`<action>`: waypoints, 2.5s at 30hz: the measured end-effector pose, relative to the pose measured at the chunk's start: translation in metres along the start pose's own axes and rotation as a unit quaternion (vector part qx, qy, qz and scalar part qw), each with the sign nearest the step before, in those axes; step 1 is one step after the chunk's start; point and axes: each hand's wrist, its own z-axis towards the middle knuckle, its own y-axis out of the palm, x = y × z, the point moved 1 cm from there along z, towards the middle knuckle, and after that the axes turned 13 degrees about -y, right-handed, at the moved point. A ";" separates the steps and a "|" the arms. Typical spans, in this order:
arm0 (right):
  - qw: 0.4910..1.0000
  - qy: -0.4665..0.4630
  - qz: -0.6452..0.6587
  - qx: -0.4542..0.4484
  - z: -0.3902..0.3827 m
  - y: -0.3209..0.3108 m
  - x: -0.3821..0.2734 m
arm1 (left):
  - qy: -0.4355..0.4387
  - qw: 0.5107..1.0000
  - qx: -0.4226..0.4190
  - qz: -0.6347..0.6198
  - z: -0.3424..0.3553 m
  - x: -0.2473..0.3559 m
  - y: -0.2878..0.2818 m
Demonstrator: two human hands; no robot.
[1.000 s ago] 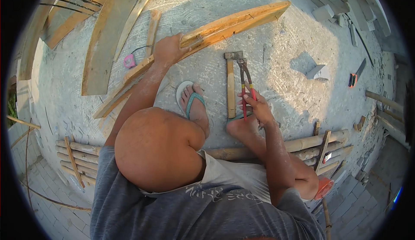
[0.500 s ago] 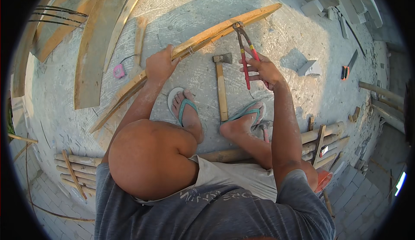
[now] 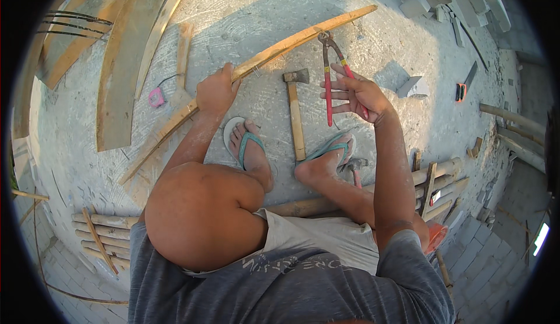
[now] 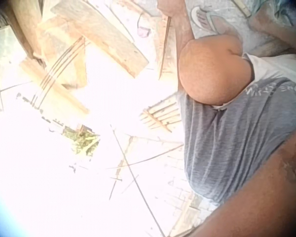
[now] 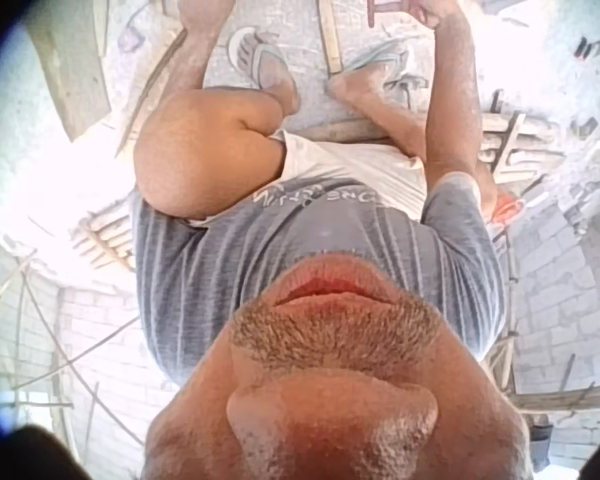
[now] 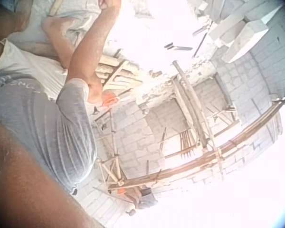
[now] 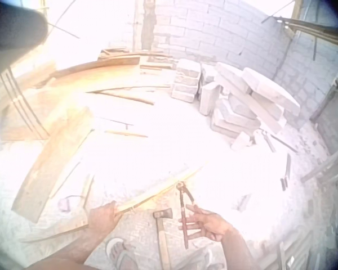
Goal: The person prepares wooden boards for construction by removing nails with pincers and using a small axe to shape the edges of the wood while seated on the floor.
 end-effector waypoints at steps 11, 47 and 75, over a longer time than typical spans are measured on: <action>0.997 0.035 -0.018 -0.068 0.008 -0.008 0.043 | -0.013 0.999 -0.030 0.029 0.020 -0.004 -0.014; 0.974 0.007 0.224 0.034 0.069 0.071 0.111 | -0.041 0.997 -0.033 0.049 0.038 -0.004 -0.025; 0.934 -0.049 -0.176 0.308 -0.042 0.058 0.185 | -0.020 0.997 -0.067 0.028 0.079 -0.044 0.019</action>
